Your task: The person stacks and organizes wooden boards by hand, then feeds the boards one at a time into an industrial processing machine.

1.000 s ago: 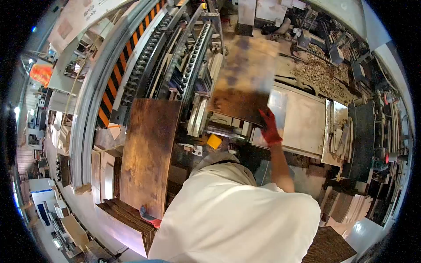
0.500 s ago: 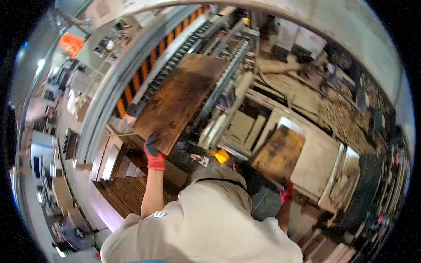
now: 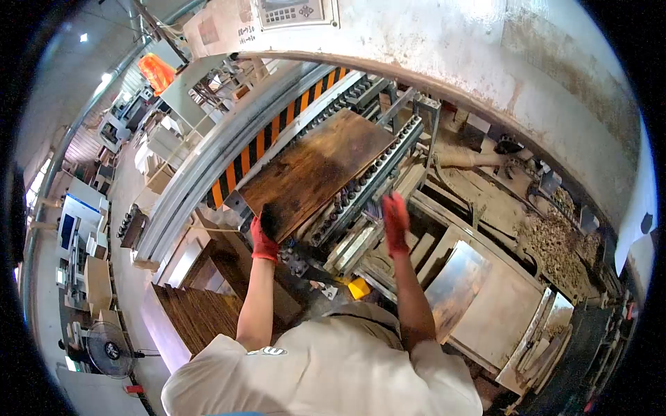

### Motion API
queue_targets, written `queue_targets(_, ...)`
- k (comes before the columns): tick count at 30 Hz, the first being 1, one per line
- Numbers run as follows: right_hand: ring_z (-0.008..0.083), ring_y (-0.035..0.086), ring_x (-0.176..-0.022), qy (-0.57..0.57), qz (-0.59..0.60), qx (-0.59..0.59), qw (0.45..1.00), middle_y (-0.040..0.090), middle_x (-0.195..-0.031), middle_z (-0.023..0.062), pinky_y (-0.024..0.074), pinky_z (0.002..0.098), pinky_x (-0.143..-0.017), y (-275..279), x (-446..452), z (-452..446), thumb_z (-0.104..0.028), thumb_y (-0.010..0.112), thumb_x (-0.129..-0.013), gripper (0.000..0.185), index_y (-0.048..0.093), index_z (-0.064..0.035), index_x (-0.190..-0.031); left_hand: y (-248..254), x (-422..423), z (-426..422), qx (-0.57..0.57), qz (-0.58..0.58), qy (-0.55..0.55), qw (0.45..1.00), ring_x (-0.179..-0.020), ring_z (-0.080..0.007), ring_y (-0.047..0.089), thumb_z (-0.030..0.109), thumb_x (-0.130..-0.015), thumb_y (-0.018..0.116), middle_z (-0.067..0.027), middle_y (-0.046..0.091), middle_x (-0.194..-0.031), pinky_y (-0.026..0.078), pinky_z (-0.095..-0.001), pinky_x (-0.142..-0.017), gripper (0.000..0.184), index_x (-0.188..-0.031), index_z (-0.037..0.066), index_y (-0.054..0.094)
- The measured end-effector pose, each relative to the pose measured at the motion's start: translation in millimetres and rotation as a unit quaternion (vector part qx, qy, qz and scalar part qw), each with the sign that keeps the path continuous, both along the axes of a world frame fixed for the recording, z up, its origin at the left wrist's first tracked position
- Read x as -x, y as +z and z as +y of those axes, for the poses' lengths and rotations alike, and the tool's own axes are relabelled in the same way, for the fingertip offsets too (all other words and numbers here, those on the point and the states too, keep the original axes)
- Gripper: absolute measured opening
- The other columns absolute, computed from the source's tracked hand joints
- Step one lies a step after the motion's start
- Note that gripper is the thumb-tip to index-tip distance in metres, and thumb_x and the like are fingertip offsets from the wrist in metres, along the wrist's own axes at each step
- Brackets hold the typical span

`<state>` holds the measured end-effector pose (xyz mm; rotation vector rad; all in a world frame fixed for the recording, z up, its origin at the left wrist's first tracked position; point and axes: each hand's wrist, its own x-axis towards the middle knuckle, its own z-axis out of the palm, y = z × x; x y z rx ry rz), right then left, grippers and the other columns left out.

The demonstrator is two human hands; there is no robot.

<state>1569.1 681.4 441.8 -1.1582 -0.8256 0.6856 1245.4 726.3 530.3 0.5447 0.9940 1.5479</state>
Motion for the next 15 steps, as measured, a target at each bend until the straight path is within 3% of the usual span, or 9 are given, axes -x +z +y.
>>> queue_targets(3,0.0275,0.044,-0.124,0.016,-0.099,0.114,0.988,0.045,-0.136,0.0147,0.0316,0.0355,-0.104,22,46,104,-0.055,0.048,-0.09,0.071,0.038,-0.0012,-0.136,25,-7,-6,0.009,0.007,0.013,1.0,-0.084,-0.019,0.062,0.023,-0.088,0.064,-0.0051,0.064,-0.099,0.051,-0.0339,-0.068,0.027,-0.107,0.005,0.058)
queue_targets(4,0.0305,0.039,-0.129,-0.029,-0.174,0.137,0.975,0.039,-0.142,0.0166,0.0291,0.0373,-0.106,42,65,119,-0.06,0.045,-0.089,0.078,0.035,-0.0004,-0.139,20,-1,-1,0.041,0.055,0.011,0.998,-0.087,-0.0191,0.062,0.024,-0.088,0.064,-0.005,0.064,-0.1,0.05,-0.0336,-0.071,0.029,-0.109,0.005,0.058)
queue_targets(6,0.0357,0.015,-0.141,-0.077,-0.164,0.279,0.943,0.018,-0.153,0.0173,0.0091,0.0523,-0.112,28,92,155,-0.062,0.034,-0.091,0.083,0.016,-0.0028,-0.147,-10,16,16,0.111,0.147,0.012,0.983,-0.093,-0.0192,0.06,0.025,-0.088,0.064,-0.0049,0.063,-0.103,0.049,-0.0329,-0.076,0.033,-0.113,0.005,0.057)
queue_targets(8,0.0367,0.01,-0.142,-0.121,-0.229,0.318,0.912,0.012,-0.154,0.0164,0.0037,0.0555,-0.111,64,98,152,-0.059,0.029,-0.093,0.078,0.016,-0.0053,-0.148,-39,27,38,0.104,0.191,-0.024,0.976,-0.101,-0.0204,0.057,0.028,-0.09,0.061,-0.0057,0.062,-0.11,0.043,-0.0315,-0.087,0.038,-0.12,0.004,0.055)
queue_targets(12,0.0364,0.011,-0.142,-0.2,-0.262,0.355,0.875,0.012,-0.154,0.0152,0.0046,0.0542,-0.111,45,95,190,-0.052,0.03,-0.095,0.069,0.021,-0.0068,-0.147,-92,47,68,0.04,0.204,-0.065,0.976,-0.107,-0.0218,0.055,0.029,-0.093,0.056,-0.0086,0.061,-0.115,0.038,-0.0314,-0.094,0.042,-0.122,-0.001,0.054)
queue_targets(15,0.0339,0.014,-0.141,-0.243,-0.268,0.318,0.876,0.017,-0.153,0.0138,0.008,0.0535,-0.112,45,83,200,-0.046,0.03,-0.096,0.062,0.028,-0.0079,-0.145,-110,47,91,-0.007,0.298,-0.093,0.95,-0.111,-0.0212,0.053,0.029,-0.094,0.055,-0.0104,0.06,-0.119,0.036,-0.0309,-0.097,0.043,-0.123,-0.003,0.054)
